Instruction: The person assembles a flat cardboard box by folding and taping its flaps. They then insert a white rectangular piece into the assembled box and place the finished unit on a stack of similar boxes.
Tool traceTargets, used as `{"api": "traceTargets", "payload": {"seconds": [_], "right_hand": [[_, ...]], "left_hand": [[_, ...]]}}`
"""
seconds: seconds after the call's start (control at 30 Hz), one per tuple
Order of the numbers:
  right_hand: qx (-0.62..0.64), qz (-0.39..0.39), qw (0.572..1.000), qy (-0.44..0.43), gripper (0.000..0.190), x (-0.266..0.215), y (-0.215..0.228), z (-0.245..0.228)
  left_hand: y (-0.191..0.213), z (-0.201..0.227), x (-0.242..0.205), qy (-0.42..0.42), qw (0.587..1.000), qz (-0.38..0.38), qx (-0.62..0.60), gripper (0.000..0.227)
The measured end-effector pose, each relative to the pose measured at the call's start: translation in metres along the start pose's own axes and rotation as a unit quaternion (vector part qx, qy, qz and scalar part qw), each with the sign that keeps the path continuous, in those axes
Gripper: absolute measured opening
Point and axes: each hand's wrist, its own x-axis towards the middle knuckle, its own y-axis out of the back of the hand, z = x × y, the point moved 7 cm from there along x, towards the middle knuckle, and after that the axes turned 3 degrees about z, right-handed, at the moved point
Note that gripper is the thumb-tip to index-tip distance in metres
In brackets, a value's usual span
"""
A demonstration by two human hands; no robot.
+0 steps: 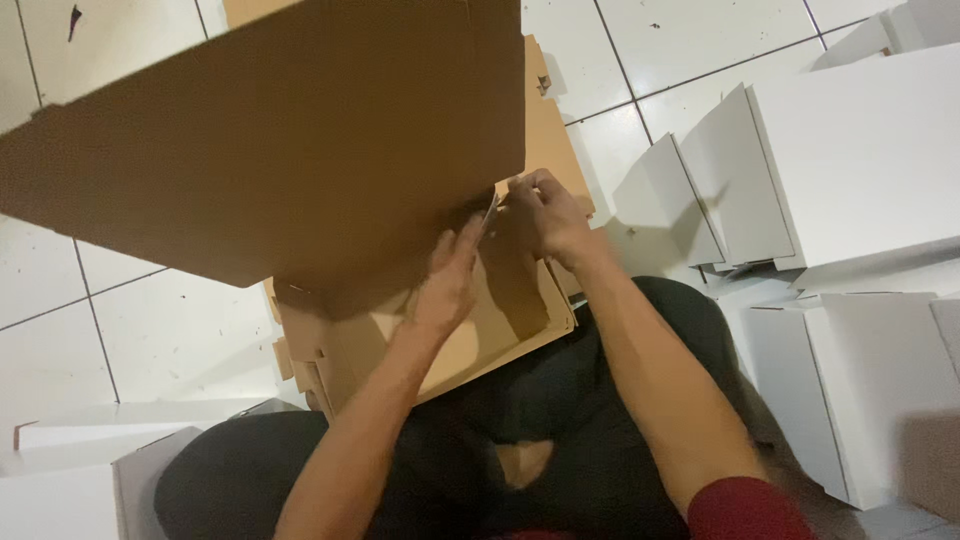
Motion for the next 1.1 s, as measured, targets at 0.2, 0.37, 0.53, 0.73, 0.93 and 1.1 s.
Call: {"api": "traceTargets", "payload": {"seconds": [0.2, 0.37, 0.53, 0.73, 0.93, 1.1], "right_hand": [[0.003, -0.081, 0.996, 0.028, 0.028, -0.012, -0.001, -0.011], [-0.116, 0.000, 0.992, 0.045, 0.018, -0.027, 0.008, -0.045], [-0.194, 0.041, 0.980, 0.030, 0.022, -0.013, 0.009, -0.036], [-0.194, 0.064, 0.978, 0.031, 0.028, 0.004, 0.008, -0.011], [-0.214, 0.056, 0.975, 0.028, 0.026, 0.016, 0.003, -0.003], [-0.218, 0.045, 0.972, 0.073, 0.027, -0.009, 0.000, -0.029]], "left_hand": [[-0.010, -0.010, -0.001, 0.060, 0.984, 0.016, -0.167, 0.049], [-0.032, -0.040, 0.002, -0.021, 0.996, 0.013, 0.089, 0.050], [-0.004, -0.015, 0.005, 0.119, 0.978, -0.009, -0.168, 0.050], [-0.011, -0.025, 0.004, 0.015, 0.997, 0.070, -0.032, 0.047], [-0.024, -0.028, 0.013, 0.065, 0.989, 0.018, -0.133, 0.048], [-0.006, -0.004, 0.014, -0.034, 0.999, -0.006, -0.013, 0.047]]}}
